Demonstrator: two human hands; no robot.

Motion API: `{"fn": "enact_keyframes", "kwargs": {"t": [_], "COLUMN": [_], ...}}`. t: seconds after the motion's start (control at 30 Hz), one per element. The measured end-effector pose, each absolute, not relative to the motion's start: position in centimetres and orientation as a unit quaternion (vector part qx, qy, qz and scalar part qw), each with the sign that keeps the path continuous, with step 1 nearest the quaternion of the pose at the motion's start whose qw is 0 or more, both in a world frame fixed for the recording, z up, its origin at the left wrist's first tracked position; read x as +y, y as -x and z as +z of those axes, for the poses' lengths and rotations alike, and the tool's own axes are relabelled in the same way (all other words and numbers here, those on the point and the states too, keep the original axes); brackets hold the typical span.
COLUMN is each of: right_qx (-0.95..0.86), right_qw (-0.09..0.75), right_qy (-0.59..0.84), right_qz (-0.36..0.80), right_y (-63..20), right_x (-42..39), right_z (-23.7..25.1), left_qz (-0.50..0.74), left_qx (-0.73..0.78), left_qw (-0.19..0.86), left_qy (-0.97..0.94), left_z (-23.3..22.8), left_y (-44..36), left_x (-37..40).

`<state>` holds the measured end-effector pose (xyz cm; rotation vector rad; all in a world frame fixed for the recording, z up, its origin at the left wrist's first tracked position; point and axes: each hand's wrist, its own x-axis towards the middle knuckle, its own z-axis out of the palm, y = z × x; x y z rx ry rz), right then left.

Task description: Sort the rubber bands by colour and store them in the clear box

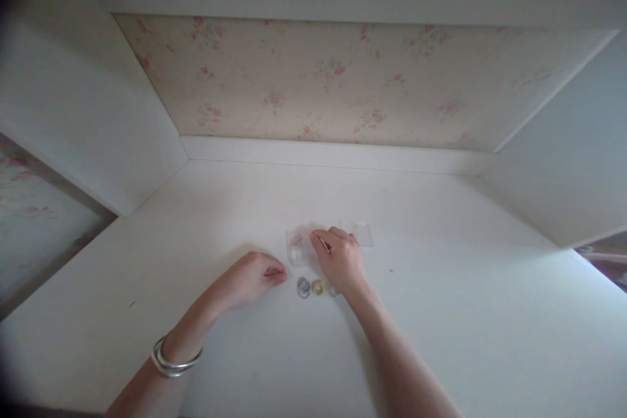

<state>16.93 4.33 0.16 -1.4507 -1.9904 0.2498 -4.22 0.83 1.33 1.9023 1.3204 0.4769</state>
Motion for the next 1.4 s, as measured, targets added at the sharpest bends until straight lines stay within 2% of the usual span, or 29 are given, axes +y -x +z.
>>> {"fn": "enact_keyframes", "kwargs": {"t": [0.1,0.33,0.6,0.83,1.1,1.17,1.4], "right_qx": [-0.741,-0.746,-0.753,-0.749,-0.725,-0.722,-0.747], "right_qw": [0.323,0.283,0.286,0.280,0.265,0.262,0.247], "right_qy": [0.579,0.589,0.576,0.575,0.604,0.610,0.592], "right_qz": [0.105,0.128,0.136,0.175,0.199,0.195,0.174], "right_y": [-18.2,-18.6,-18.1,-17.5,-17.5,-17.6,-17.9], "right_x": [3.8,3.5,3.1,2.8,2.5,2.5,2.8], "right_z": [-0.3,-0.9,-0.3,-0.4,-0.2,-0.2,-0.3], "left_qz": [0.227,0.331,0.336,0.293,0.360,0.354,0.249], "left_qx": [0.525,0.579,0.595,0.601,0.620,0.618,0.513], "left_qw": [0.389,0.329,0.219,0.221,0.132,0.139,0.282], "left_qy": [-0.723,-0.669,-0.697,-0.710,-0.685,-0.688,-0.771], "left_z": [2.0,1.7,0.4,-0.1,0.6,0.8,1.4], "left_y": [3.9,2.4,1.0,0.7,1.8,2.1,2.1], "left_x": [1.1,2.4,3.4,3.6,2.7,2.2,1.1]}}
